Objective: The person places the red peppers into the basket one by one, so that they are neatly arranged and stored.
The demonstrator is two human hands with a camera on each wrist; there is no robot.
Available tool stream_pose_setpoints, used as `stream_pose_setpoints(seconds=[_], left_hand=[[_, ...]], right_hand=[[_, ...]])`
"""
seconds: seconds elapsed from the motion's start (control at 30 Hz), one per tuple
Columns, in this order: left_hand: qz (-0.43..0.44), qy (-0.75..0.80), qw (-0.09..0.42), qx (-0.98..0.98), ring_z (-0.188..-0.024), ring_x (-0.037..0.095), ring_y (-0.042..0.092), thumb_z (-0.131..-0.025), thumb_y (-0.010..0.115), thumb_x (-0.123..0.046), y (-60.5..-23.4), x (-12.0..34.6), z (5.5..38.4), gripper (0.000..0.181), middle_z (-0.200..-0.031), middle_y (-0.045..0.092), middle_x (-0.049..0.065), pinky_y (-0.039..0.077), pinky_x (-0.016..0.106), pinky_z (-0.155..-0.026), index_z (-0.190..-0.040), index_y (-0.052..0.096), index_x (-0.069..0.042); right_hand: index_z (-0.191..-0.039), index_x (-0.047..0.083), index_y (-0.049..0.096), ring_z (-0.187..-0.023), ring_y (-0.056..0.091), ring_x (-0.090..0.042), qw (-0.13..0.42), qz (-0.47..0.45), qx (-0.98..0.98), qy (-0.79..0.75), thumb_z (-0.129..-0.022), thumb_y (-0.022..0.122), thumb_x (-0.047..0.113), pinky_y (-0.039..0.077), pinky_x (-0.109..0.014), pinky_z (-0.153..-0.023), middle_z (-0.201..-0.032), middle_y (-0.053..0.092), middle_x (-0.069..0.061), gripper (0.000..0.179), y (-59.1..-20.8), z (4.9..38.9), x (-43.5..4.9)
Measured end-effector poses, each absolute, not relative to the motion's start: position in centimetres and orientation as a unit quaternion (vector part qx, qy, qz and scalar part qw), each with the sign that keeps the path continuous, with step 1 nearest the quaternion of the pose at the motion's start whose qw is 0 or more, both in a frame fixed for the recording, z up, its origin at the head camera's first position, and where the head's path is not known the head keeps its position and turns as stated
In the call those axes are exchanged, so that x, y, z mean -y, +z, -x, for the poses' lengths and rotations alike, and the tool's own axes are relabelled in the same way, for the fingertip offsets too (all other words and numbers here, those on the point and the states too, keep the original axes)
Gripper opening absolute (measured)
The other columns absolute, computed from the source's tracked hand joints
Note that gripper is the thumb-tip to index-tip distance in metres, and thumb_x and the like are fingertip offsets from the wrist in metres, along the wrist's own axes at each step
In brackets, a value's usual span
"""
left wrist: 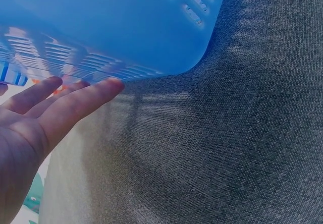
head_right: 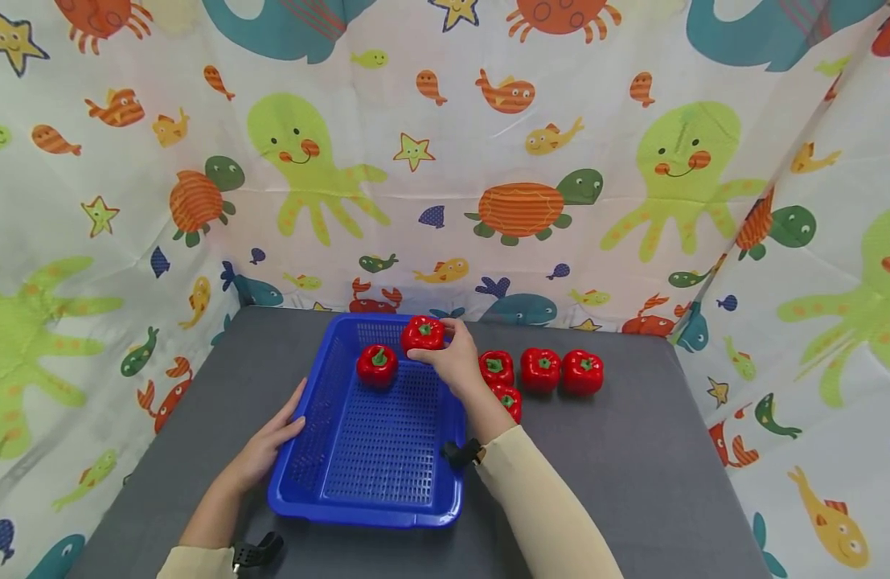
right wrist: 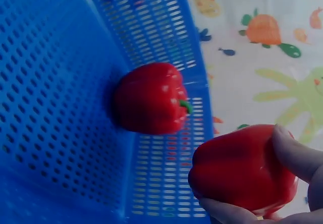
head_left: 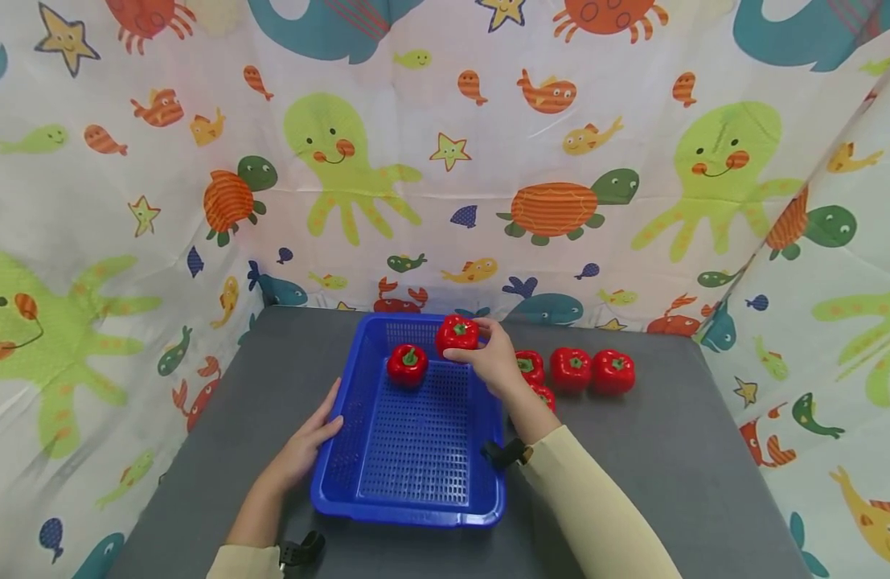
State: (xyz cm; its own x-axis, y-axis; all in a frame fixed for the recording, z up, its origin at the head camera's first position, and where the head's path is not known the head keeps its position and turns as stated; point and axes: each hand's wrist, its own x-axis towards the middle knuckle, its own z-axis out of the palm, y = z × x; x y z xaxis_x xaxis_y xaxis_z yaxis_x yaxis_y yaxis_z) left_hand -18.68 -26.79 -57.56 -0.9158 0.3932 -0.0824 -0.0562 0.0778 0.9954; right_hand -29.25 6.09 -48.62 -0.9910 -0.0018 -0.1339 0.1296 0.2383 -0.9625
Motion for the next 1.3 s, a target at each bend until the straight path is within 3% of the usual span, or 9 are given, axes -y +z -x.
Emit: stream_pose_setpoints(seconds=[0.43,0.63,0.97,1.3], left_hand=[[-0.108,0.68,0.167,-0.706,-0.146,0.035,0.009,-0.104,0.031,-0.027,-57.3,26.2,18.8,0.058,-0.16,-0.004,-0.009,0.025,0.061,-0.109,-0.152,0.001,-0.036],[-0.11,0.674,0.165,-0.712,-0.147,0.035,0.006,-0.104,0.033,-0.03,-57.3,26.3,18.7,0.058,-0.16,-0.004,-0.011,0.023,0.062,-0.109,-0.152,0.0,-0.037],[-0.121,0.681,0.168,-0.703,-0.145,0.039,0.011,-0.104,0.032,-0.028,-57.3,26.5,18.5,0.059,-0.161,-0.005,-0.007,0.032,0.06,-0.105,-0.152,-0.001,-0.036],[-0.128,0.673,0.163,-0.71,-0.145,0.041,0.009,-0.104,0.032,-0.029,-57.4,26.6,18.4,0.058,-0.161,-0.007,-0.007,0.033,0.061,-0.104,-0.151,-0.001,-0.039]], right_hand=[[-0.134,0.013,0.044,-0.122,0.049,-0.032,0.091,-0.06,-0.826,-0.553,-0.064,0.089,0.02,0.048,-0.047,-0.096,-0.136,0.048,-0.013,0.083,-51.9,30.8,-4.2],[-0.132,0.008,0.042,-0.123,0.047,-0.035,0.11,-0.078,-0.823,-0.552,-0.063,0.087,0.008,0.045,-0.05,-0.1,-0.134,0.048,-0.016,0.082,-52.6,30.8,-3.5],[-0.135,0.009,0.04,-0.126,0.046,-0.036,0.135,-0.089,-0.807,-0.567,-0.068,0.082,0.002,0.041,-0.053,-0.103,-0.136,0.046,-0.017,0.08,-53.4,30.8,-3.2],[-0.146,0.013,0.032,-0.135,0.036,-0.036,0.12,-0.074,-0.826,-0.545,-0.065,0.082,-0.001,0.036,-0.055,-0.106,-0.149,0.037,-0.015,0.096,-53.1,30.7,-3.2]])
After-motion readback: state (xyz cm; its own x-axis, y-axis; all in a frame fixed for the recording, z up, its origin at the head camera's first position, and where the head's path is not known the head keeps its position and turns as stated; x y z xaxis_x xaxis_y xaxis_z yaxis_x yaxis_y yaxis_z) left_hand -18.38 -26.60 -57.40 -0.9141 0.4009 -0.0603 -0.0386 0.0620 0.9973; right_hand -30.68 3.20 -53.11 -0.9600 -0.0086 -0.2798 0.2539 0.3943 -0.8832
